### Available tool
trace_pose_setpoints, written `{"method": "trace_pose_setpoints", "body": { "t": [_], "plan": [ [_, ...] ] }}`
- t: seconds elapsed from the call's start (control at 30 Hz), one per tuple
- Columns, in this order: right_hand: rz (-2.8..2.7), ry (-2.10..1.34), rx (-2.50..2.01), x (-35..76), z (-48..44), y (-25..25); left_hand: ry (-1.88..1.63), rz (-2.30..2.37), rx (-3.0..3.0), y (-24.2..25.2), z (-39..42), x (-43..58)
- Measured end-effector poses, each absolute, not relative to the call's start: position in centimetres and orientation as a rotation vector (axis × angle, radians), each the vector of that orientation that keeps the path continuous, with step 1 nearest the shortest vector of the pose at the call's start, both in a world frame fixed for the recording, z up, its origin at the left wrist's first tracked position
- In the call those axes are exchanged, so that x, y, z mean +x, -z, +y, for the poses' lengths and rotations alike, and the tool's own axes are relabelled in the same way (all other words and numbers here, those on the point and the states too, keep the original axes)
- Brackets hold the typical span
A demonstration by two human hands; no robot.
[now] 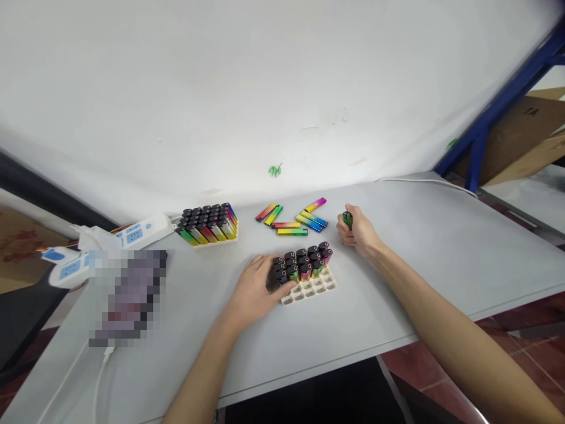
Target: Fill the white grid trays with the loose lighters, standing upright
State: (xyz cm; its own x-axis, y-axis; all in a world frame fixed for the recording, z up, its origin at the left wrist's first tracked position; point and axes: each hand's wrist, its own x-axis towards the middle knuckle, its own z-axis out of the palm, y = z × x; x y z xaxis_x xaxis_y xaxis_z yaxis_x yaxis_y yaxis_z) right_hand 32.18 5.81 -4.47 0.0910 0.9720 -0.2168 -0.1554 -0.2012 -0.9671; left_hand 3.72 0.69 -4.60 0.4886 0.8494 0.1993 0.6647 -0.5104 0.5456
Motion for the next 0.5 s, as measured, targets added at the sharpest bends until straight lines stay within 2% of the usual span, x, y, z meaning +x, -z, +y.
{"method": "trace_pose_setpoints", "body": {
  "t": [0.33, 0.5],
  "plan": [
    [-0.888, -1.285, -1.279, 32.10, 5.85, 4.48, -0.640, 1.254, 2.316, 4.66, 0.64, 3.71],
    [-0.859, -1.150, -1.244, 32.24, 6.02, 4.64, -0.633, 1.256, 2.325, 4.79, 0.73, 3.66]
  ]
}}
